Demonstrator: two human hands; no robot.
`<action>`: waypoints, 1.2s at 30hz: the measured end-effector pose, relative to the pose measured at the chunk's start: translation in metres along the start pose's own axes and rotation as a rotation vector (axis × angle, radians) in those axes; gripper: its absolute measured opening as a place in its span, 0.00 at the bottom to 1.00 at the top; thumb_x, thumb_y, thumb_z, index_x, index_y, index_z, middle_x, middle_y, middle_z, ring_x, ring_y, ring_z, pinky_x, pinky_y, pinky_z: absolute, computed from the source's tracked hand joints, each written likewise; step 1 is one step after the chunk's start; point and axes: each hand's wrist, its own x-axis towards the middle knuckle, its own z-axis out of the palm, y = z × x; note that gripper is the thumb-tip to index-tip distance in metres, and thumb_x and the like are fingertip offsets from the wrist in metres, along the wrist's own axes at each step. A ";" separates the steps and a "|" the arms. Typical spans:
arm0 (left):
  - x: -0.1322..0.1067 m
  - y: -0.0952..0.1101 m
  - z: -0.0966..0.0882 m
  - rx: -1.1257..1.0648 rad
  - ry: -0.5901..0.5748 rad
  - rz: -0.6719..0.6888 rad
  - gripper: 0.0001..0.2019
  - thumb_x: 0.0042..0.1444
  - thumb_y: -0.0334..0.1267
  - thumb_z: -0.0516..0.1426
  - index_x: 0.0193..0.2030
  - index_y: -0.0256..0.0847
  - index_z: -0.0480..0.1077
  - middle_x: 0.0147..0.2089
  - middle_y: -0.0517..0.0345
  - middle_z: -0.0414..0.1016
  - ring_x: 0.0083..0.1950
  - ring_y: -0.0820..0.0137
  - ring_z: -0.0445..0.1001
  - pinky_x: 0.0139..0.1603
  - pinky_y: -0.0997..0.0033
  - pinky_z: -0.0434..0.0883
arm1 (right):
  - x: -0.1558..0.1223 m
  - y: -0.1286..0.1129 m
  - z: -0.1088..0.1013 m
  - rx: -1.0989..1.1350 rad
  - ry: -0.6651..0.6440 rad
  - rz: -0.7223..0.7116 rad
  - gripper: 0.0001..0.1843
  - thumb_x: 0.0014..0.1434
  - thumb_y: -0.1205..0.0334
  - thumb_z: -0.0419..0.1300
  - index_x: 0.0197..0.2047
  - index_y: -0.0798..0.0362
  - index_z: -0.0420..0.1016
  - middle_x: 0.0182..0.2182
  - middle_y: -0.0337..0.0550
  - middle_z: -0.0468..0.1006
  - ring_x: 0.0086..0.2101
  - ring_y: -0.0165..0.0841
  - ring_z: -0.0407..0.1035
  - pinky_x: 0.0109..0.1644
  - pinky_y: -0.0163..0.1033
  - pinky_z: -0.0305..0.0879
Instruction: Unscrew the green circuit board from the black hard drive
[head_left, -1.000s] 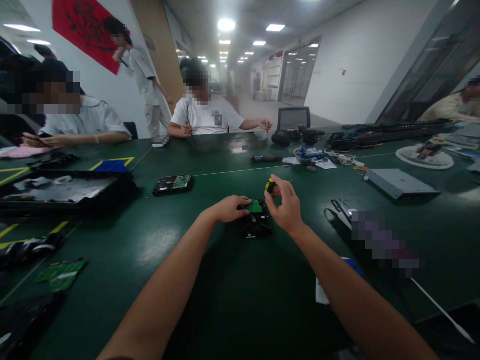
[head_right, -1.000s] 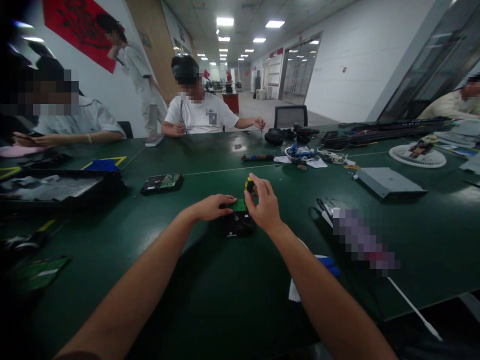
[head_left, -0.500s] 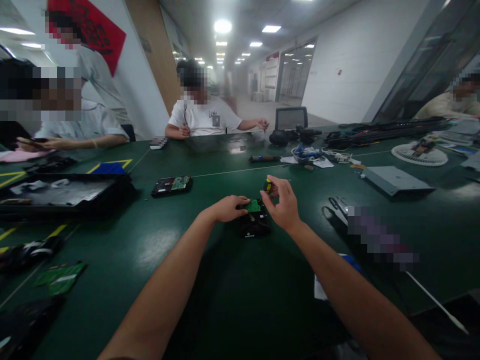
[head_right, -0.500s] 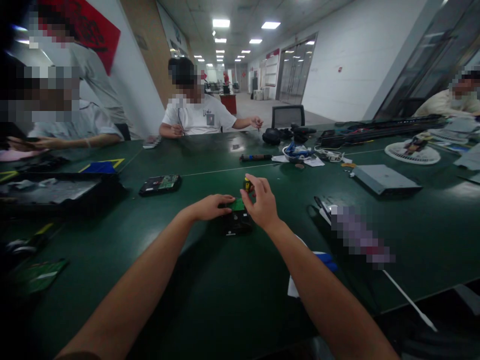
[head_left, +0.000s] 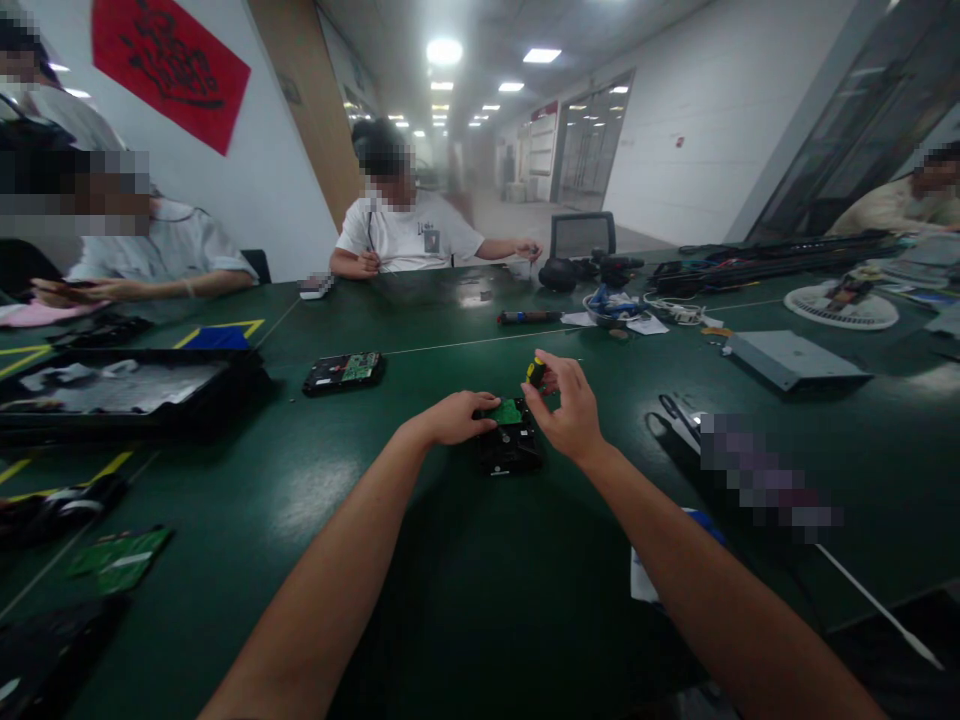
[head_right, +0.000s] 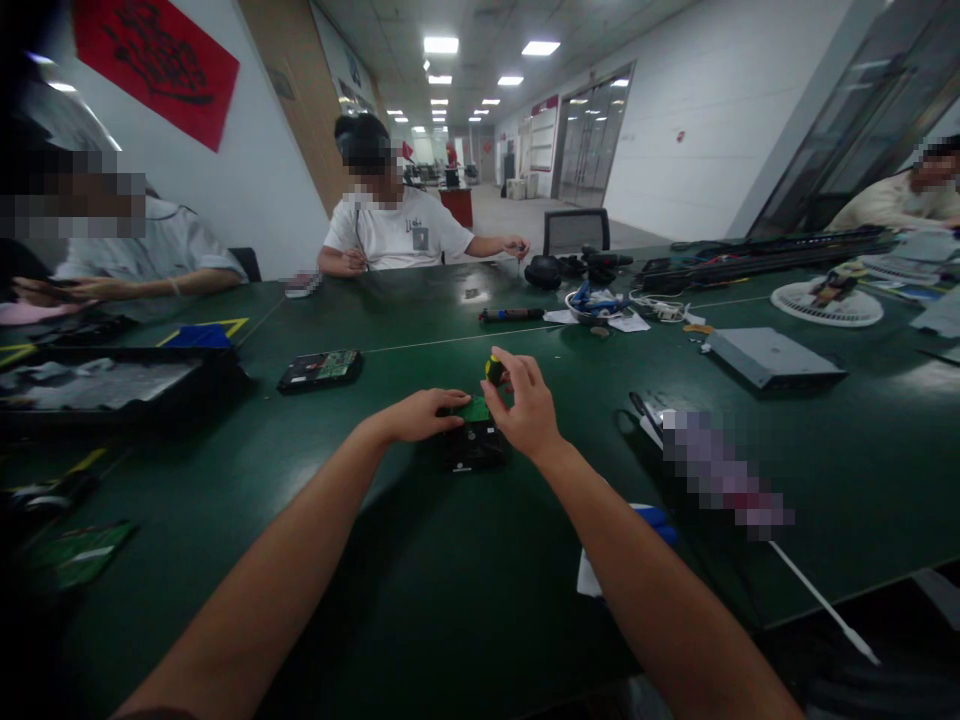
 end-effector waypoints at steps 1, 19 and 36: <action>0.000 0.000 0.000 0.000 0.000 0.004 0.27 0.64 0.46 0.55 0.68 0.43 0.65 0.72 0.53 0.62 0.68 0.58 0.67 0.68 0.62 0.63 | 0.000 0.000 0.000 0.005 -0.007 0.001 0.28 0.65 0.61 0.59 0.67 0.43 0.60 0.49 0.48 0.71 0.41 0.37 0.73 0.47 0.49 0.78; 0.000 0.000 -0.002 0.018 -0.002 0.014 0.26 0.64 0.46 0.56 0.67 0.43 0.65 0.71 0.52 0.64 0.67 0.58 0.68 0.66 0.61 0.63 | 0.001 0.000 0.000 -0.015 -0.014 -0.001 0.28 0.66 0.61 0.58 0.67 0.44 0.60 0.50 0.48 0.72 0.41 0.38 0.73 0.47 0.50 0.77; 0.004 0.000 0.001 0.006 0.005 0.000 0.26 0.63 0.45 0.56 0.67 0.44 0.65 0.71 0.53 0.63 0.68 0.59 0.67 0.69 0.60 0.62 | 0.000 0.004 -0.007 -0.033 0.007 0.016 0.25 0.66 0.59 0.59 0.65 0.43 0.63 0.51 0.47 0.74 0.41 0.37 0.74 0.47 0.48 0.77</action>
